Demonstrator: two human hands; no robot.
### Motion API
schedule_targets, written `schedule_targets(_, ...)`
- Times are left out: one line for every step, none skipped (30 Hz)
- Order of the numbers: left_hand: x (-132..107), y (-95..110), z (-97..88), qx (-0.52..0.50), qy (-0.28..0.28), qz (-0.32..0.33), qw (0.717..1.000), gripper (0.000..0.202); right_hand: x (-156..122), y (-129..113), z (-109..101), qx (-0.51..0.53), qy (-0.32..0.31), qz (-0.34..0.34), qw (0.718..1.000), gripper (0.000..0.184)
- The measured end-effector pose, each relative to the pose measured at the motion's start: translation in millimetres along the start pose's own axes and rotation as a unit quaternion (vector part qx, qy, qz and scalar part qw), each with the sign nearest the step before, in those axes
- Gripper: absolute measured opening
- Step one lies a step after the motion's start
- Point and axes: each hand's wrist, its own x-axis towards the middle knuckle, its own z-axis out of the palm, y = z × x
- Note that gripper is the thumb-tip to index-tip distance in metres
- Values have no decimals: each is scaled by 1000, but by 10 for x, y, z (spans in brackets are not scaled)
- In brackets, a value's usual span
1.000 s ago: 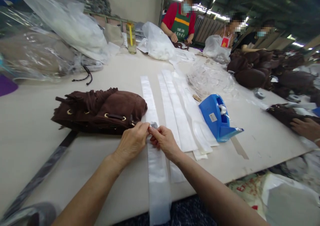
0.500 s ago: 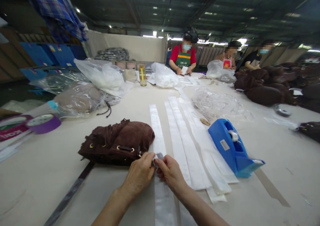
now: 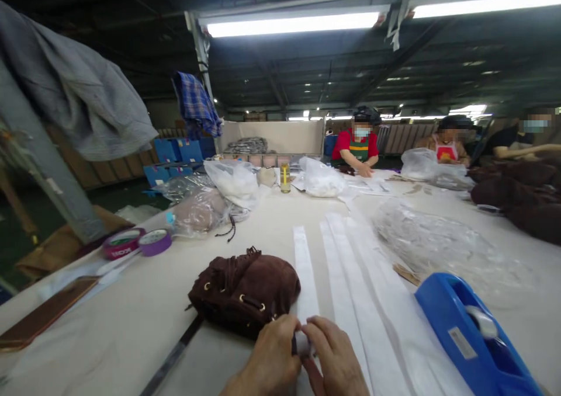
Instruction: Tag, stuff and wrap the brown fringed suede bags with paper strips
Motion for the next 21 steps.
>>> schedule_targets(5,10,-12,9,-12,-7,1000,35,0,26,40,-25,5,-39,999,33)
schedule_targets(10,15,-17,16,-22,-16,1000,35,-6,58,85,-48,5,-62,997,40)
schedule_targets(13,15,-14,20,-27,-25,999,37,-18,95,132,-67,0,-79,995,42)
schedule_targets(11,11,-2,23,-28,-36,999,39,-34,133,177,-77,-9,-97,992,42)
schedule_targets(1,0,16,23,-23,-42,999,42,-52,168,216,-82,-20,-115,990,40)
schedule_targets(-20,-17,39,18,-15,-37,999,47,-69,197,248,-83,-26,-126,988,38)
schedule_targets(-53,-43,64,7,-1,-18,1000,53,-84,214,271,-82,-29,-129,988,36)
schedule_targets(-101,-78,86,-5,21,13,1000,59,-98,220,287,-77,-28,-121,989,34)
schedule_targets(-160,-125,97,-14,52,53,997,64,-108,213,297,-72,-26,-103,992,32)
schedule_targets(-228,-186,93,-14,87,93,992,66,-116,196,302,-70,-24,-78,994,30)
schedule_targets(-300,-261,68,-4,127,121,984,63,-122,173,303,-67,-28,-52,996,28)
schedule_targets(-370,-348,20,16,169,123,978,55,-128,146,299,-64,-42,-31,997,24)
schedule_targets(-434,-447,-51,43,204,100,973,45,-131,118,288,-62,-63,-8,996,19)
schedule_targets(-488,-551,-143,67,237,46,968,36,-131,90,271,-63,-89,15,994,15)
schedule_targets(-529,-657,-250,89,257,-26,962,31,-124,61,246,-68,-111,34,991,12)
schedule_targets(-556,-760,-364,109,260,-101,954,28,-109,28,212,-77,-125,43,988,11)
schedule_targets(-567,-855,-478,122,256,-162,945,27,-81,-10,173,-90,-126,39,987,11)
schedule_targets(-562,-939,-584,125,253,-190,940,26,-39,-58,132,-105,-115,23,988,18)
schedule_targets(-543,-1012,-676,125,249,-207,938,24,20,-118,93,-116,-97,-3,989,29)
schedule_targets(-509,-1074,-751,120,245,-215,938,22,92,-191,64,-121,-77,-34,989,39)
schedule_targets(-463,-1127,-806,112,241,-219,939,20,175,-274,49,-121,-65,-62,989,46)
